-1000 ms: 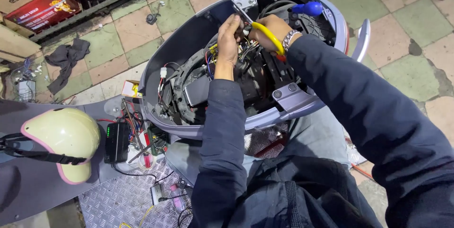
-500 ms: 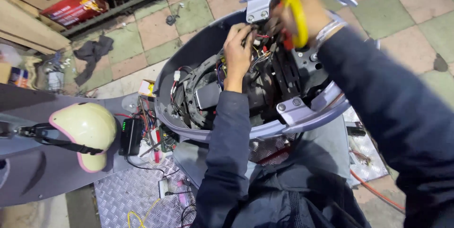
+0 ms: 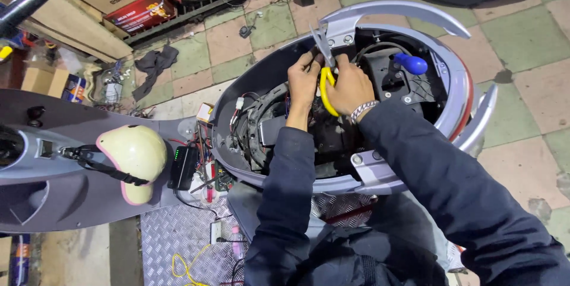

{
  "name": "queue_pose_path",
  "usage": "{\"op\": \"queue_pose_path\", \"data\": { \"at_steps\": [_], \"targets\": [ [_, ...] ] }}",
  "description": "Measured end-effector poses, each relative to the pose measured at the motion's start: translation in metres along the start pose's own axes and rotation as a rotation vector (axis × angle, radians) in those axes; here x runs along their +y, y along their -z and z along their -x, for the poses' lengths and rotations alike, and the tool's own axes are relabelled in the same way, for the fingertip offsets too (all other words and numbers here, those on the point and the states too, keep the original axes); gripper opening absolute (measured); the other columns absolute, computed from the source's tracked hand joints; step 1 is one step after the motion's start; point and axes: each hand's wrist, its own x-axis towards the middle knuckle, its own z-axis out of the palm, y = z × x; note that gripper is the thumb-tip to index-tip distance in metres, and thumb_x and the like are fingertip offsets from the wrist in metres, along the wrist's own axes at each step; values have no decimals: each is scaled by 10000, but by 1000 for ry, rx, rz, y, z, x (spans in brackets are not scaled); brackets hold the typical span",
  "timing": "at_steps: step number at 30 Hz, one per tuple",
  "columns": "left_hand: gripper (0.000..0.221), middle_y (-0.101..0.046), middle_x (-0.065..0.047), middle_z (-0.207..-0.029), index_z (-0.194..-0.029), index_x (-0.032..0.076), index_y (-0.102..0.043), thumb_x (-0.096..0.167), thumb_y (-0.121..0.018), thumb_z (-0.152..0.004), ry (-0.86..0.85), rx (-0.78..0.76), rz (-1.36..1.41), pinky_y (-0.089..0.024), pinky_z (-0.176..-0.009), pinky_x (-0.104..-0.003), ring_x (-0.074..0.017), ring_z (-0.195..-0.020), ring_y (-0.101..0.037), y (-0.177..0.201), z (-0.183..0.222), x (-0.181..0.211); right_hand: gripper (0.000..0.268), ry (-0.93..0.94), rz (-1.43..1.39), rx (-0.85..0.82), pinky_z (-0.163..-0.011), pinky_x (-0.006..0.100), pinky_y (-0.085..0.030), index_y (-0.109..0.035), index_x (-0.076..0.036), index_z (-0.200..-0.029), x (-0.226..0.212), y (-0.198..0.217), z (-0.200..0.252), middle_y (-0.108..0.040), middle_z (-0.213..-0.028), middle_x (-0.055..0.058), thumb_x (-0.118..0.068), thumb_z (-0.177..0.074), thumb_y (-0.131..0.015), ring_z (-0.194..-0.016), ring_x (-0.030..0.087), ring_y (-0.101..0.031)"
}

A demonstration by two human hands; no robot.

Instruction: Organizing and connecting the electrical wiring harness inside a motorcycle using hands and scissors.

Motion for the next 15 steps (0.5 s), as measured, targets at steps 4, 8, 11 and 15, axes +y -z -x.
{"op": "queue_pose_path", "data": {
  "at_steps": [4, 8, 11, 15],
  "targets": [
    [255, -749, -180, -1137, -1174, 59, -756, 119, -751, -925, 39, 89, 27, -602, -910, -393, -254, -1068, -709, 2, -13, -29, 503, 33, 237, 38, -864, 554, -563, -523, -52, -1224, 1, -12, 2, -664, -1071, 238, -370, -874, -696, -1031, 458, -681],
    [236, -763, -169, -1088, -1139, 48, -765, 127, -766, -916, 37, 126, 38, -610, -883, -379, -234, -1024, -722, 1, -9, -19, 510, 71, 367, 109, -834, 514, -577, -511, -68, -1188, 2, -12, 3, -639, -1032, 201, -389, -858, -731, -1031, 429, -671],
    [238, -759, -198, -1093, -1138, 34, -760, 121, -771, -916, 30, 145, 35, -616, -868, -396, -260, -1039, -716, 1, -10, -15, 507, 80, 447, 122, -827, 511, -580, -503, -57, -1177, 3, -17, 4, -624, -1043, 206, -389, -860, -719, -1065, 431, -658],
    [246, -750, -226, -1101, -1125, 9, -757, 92, -759, -893, -3, 171, -31, -616, -874, -418, -311, -1065, -705, 3, -8, -11, 667, 132, 475, 148, -801, 518, -586, -494, 23, -1333, 10, -25, 2, -619, -1048, 232, -370, -846, -725, -1070, 453, -649]
  ]
}}
